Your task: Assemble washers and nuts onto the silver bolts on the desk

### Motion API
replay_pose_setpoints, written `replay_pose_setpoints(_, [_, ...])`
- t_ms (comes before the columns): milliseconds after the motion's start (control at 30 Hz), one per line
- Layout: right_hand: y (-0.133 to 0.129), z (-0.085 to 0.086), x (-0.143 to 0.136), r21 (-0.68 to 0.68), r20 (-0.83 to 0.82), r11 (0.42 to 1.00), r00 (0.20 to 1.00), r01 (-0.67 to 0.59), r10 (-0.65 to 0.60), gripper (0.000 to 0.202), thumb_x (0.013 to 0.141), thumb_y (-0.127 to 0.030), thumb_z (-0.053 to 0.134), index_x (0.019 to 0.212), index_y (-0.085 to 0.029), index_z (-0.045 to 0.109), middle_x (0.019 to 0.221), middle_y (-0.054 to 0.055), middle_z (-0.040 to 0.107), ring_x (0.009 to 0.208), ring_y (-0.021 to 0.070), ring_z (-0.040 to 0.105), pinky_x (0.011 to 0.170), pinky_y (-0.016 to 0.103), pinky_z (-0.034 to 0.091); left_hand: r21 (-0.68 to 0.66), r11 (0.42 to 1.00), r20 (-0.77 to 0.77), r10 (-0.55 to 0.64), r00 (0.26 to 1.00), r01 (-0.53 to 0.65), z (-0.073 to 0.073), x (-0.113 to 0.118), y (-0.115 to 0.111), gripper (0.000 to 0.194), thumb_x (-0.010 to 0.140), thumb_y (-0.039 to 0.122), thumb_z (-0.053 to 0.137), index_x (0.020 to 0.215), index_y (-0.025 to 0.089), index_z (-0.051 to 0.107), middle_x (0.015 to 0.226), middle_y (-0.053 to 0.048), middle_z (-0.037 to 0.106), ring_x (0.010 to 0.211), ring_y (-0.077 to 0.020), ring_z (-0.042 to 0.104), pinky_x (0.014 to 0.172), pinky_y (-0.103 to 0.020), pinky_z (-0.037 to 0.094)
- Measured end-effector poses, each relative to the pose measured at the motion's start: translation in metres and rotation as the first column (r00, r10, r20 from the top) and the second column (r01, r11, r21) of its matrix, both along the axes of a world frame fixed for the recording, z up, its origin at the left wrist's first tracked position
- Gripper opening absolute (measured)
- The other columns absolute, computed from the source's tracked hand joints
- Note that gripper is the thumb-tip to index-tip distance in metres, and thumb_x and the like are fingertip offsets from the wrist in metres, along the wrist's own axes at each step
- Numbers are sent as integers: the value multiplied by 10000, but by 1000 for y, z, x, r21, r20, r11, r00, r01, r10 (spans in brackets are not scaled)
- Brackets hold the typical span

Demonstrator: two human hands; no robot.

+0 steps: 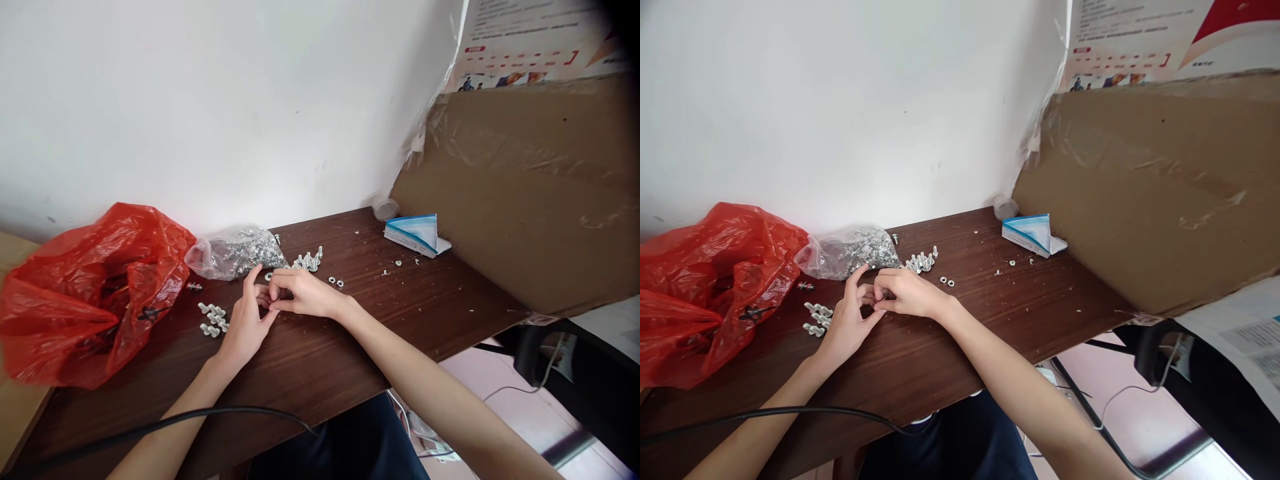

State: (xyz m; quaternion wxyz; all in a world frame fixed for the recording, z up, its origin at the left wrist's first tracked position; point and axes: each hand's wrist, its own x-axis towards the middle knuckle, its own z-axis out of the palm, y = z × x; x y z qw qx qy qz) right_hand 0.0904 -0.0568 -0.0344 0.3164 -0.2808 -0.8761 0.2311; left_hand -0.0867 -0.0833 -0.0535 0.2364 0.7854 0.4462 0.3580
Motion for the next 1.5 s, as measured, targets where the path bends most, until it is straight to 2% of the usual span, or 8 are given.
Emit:
replay_pose_setpoints(167, [0,1,3,0,-5,1000,1000,-26,26,119,849,-262,630,808,-153,602,856,35,596,746,140,550,700,252,429,-18,1000,-11,8,1000,-8,0,0,0,753,779,106,545,1430,214,182,937,-29,644,799,-150,661,791,-328,531])
replay_pose_setpoints(533, [3,8,14,16,-48,994,993,110,-109,108,857,-131,536,867,-150,642,846,38,661,740,132,564,685,247,409,22,1000,-10,-4,1000,4,-2,1,1,692,792,135,563,1397,222,241,961,-40,622,787,-131,605,770,-315,535])
replay_pose_setpoints(700, [7,16,33,-181,-40,971,985,158,-168,120,843,-190,549,838,-141,658,694,-5,619,598,90,510,586,212,375,60,998,-80,-12,997,17,1,1,0,623,774,151,597,1336,223,339,1007,-53,620,817,-152,578,758,-329,514])
replay_pose_setpoints(867, [11,21,56,-547,152,834,988,79,6,199,750,-238,660,917,-133,686,617,-20,599,540,88,507,522,201,370,56,998,-101,-11,995,16,1,0,-1,479,849,189,531,1306,218,389,950,-37,626,788,-144,562,747,-310,494])
replay_pose_setpoints(1067, [11,24,64,-575,202,813,979,88,36,222,708,-213,680,918,-146,707,628,-16,625,558,89,530,509,194,378,63,998,-117,6,993,1,1,-2,0,316,866,234,530,1181,205,529,932,-36,618,793,-148,556,740,-305,490])
replay_pose_setpoints(1167, [10,25,67,-686,230,721,969,92,95,278,678,-240,706,938,-141,694,586,-24,622,526,87,529,455,184,350,87,996,-164,5,986,10,3,-1,0,164,868,251,525,982,191,627,891,-41,596,757,-148,555,702,-297,487])
replay_pose_setpoints(1300, [8,24,69,-796,242,596,957,104,157,319,656,-260,716,942,-134,647,583,-23,643,476,72,527,414,167,333,88,996,-172,8,985,7,5,0,0,159,874,268,521,907,184,652,837,-33,563,713,-138,552,655,-273,478])
replay_pose_setpoints(1500, [7,24,63,-810,313,569,923,138,222,315,667,-252,703,942,-146,590,567,-38,634,404,61,497,369,147,268,58,998,-177,13,984,-3,5,0,0,157,877,259,526,851,184,660,794,-18,540,679,-126,532,639,-259,451])
